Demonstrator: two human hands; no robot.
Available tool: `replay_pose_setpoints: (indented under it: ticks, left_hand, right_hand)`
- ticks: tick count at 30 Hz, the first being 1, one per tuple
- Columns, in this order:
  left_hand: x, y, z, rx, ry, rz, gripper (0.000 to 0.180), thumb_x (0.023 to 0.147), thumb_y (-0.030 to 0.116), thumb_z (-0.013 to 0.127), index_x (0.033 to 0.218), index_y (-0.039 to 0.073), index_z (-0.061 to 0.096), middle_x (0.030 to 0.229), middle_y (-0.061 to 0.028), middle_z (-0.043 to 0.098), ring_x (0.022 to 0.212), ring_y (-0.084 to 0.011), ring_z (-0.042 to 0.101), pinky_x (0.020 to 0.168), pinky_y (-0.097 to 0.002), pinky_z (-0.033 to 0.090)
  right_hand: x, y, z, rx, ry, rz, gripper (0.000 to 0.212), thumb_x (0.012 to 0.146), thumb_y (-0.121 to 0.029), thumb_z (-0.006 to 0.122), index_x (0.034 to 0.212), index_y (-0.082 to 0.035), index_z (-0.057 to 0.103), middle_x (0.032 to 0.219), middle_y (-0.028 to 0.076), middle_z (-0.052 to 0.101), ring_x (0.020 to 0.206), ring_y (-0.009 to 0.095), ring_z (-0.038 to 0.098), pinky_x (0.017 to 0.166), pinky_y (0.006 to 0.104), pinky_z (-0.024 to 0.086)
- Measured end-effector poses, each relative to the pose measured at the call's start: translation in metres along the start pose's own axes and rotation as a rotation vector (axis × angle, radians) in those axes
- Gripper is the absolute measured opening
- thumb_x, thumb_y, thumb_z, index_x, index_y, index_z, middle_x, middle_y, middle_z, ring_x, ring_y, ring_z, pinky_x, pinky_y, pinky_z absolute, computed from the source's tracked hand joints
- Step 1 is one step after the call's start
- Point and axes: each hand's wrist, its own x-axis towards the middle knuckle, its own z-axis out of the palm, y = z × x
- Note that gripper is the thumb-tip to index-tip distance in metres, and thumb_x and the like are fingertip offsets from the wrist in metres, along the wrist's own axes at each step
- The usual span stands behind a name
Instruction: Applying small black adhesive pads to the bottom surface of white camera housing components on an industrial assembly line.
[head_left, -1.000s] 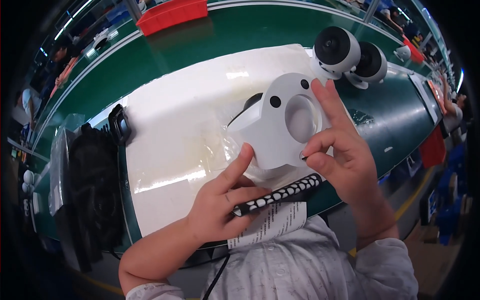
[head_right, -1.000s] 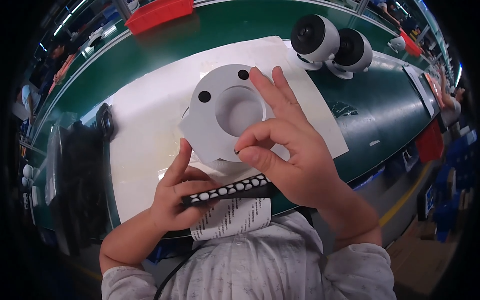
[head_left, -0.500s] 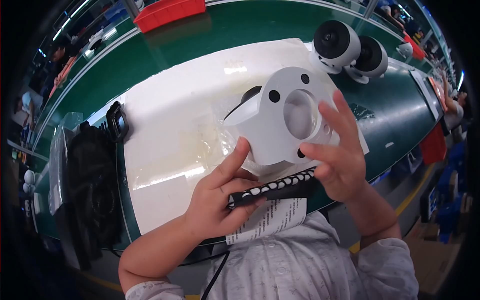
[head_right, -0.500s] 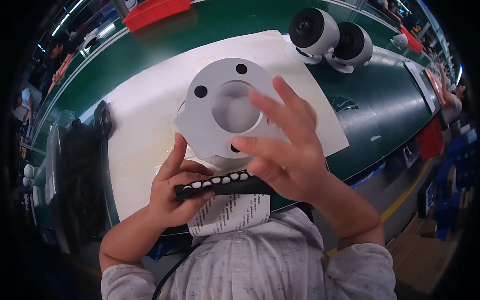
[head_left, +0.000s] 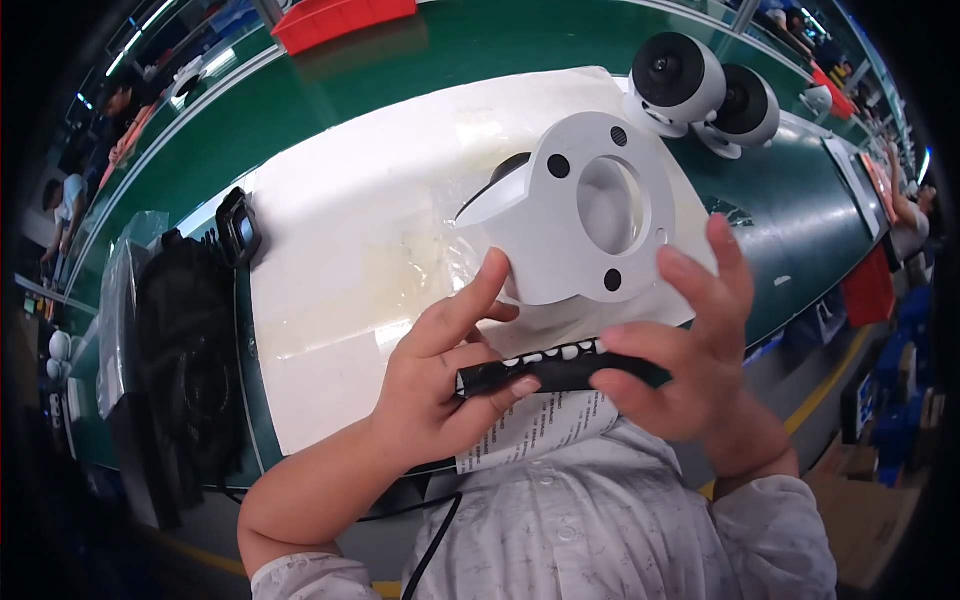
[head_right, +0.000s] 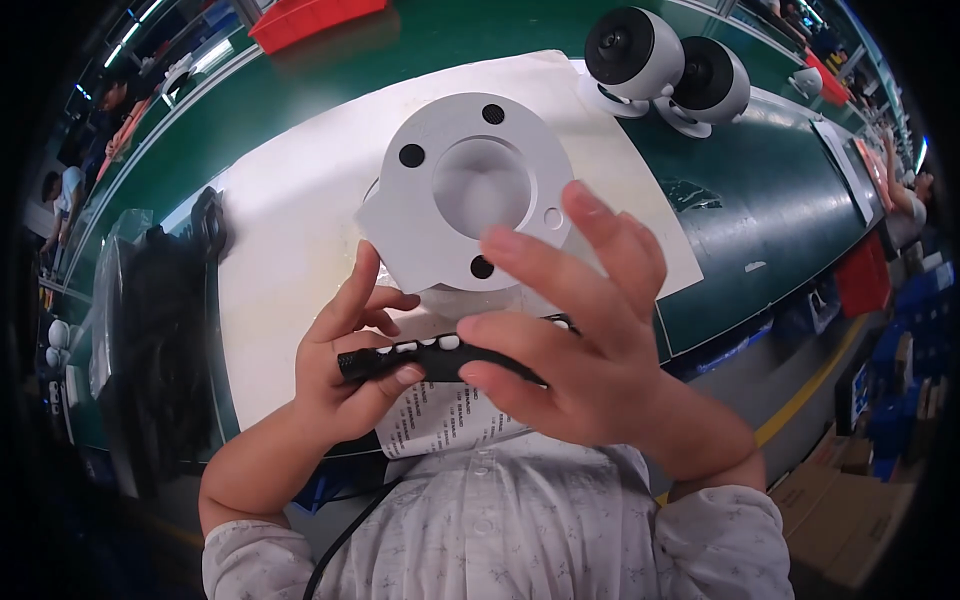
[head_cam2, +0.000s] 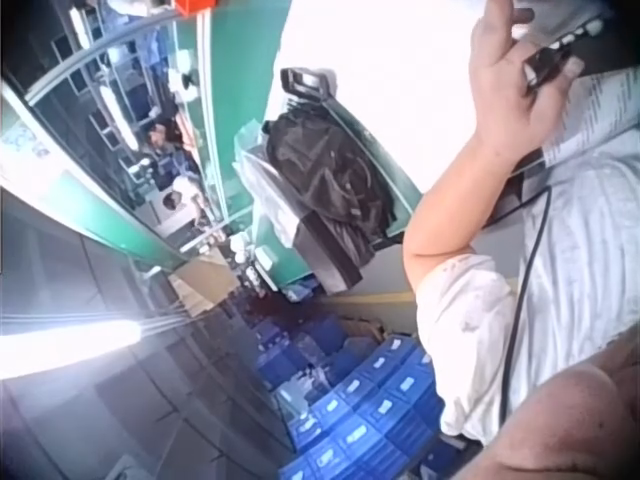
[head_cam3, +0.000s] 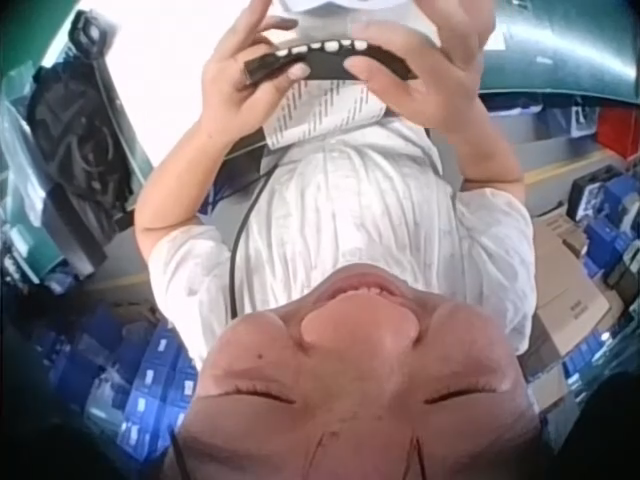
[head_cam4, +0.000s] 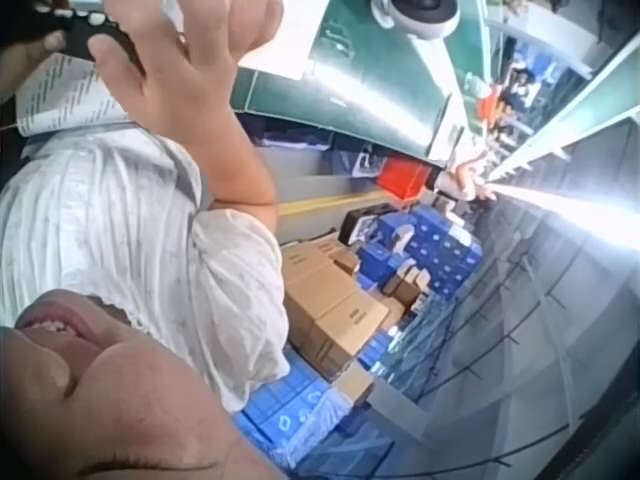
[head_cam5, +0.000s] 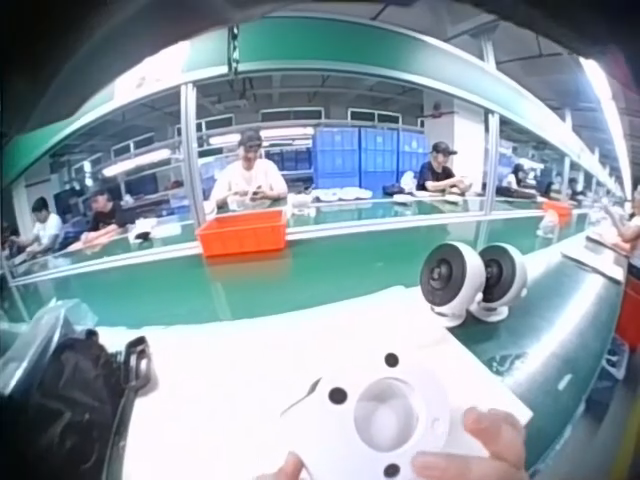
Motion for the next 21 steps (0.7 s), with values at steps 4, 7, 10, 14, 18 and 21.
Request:
replay_pose_setpoints:
  ticks: [4, 7, 10, 14, 18, 21]
  left_hand:
    - [0.001, 0.001, -0.003, 0.084, -0.028, 0.021, 0.022, 0.066, 0.008, 0.07, 0.061, 0.002, 0.049, 0.133, -0.0184, 0.033, 0.098, -0.0252, 0.052, 0.066, -0.0285, 0.043]
    - [0.001, 0.0, -0.004, 0.099, -0.033, 0.031, 0.023, 0.066, 0.01, 0.07, 0.06, 0.003, 0.049, 0.133, -0.018, 0.034, 0.099, -0.0259, 0.051, 0.068, -0.03, 0.043]
    - [0.0, -0.001, -0.003, 0.109, -0.033, 0.037, 0.023, 0.066, 0.011, 0.071, 0.061, 0.003, 0.05, 0.133, -0.0181, 0.034, 0.099, -0.0262, 0.051, 0.069, -0.0305, 0.043]
    - [0.001, -0.001, -0.001, 0.111, -0.029, 0.021, 0.022, 0.066, 0.012, 0.071, 0.061, 0.003, 0.051, 0.133, -0.0179, 0.033, 0.099, -0.0261, 0.051, 0.07, -0.0305, 0.043]
    - [-0.003, 0.0, -0.003, 0.121, -0.039, -0.012, 0.021, 0.066, 0.012, 0.071, 0.062, 0.003, 0.053, 0.134, -0.0178, 0.032, 0.099, -0.0258, 0.051, 0.07, -0.0307, 0.043]
    - [-0.001, 0.0, -0.001, 0.116, -0.044, -0.002, 0.02, 0.066, 0.012, 0.071, 0.062, 0.003, 0.054, 0.135, -0.0177, 0.031, 0.098, -0.0254, 0.052, 0.07, -0.031, 0.043]
  right_hand:
    - [-0.006, -0.002, 0.015, -0.028, 0.022, -0.016, 0.014, 0.064, -0.021, 0.07, 0.076, -0.017, 0.063, 0.12, 0.005, 0.049, 0.122, 0.032, 0.028, 0.098, 0.0407, 0.015]
    - [-0.01, -0.002, 0.017, -0.02, 0.06, 0.033, 0.014, 0.063, -0.021, 0.07, 0.074, -0.016, 0.063, 0.12, 0.005, 0.049, 0.122, 0.032, 0.029, 0.098, 0.0409, 0.015]
    - [-0.008, -0.006, 0.017, 0.076, 0.03, 0.124, 0.013, 0.063, -0.02, 0.07, 0.072, -0.016, 0.062, 0.119, 0.004, 0.05, 0.121, 0.03, 0.031, 0.097, 0.041, 0.017]
    - [-0.015, 0.001, 0.018, 0.025, 0.123, -0.043, 0.013, 0.062, -0.019, 0.071, 0.069, -0.016, 0.06, 0.116, 0.003, 0.051, 0.12, 0.031, 0.032, 0.097, 0.0422, 0.019]
    - [-0.008, 0.008, -0.003, -0.041, 0.226, 0.126, 0.015, 0.063, -0.011, 0.069, 0.064, -0.014, 0.055, 0.116, 0.01, 0.049, 0.12, 0.031, 0.032, 0.098, 0.0422, 0.023]
    - [0.007, 0.042, 0.001, 0.337, 0.184, 0.402, 0.01, 0.073, -0.009, 0.063, 0.08, -0.006, 0.057, 0.122, 0.015, 0.044, 0.122, 0.032, 0.03, 0.098, 0.0406, 0.023]
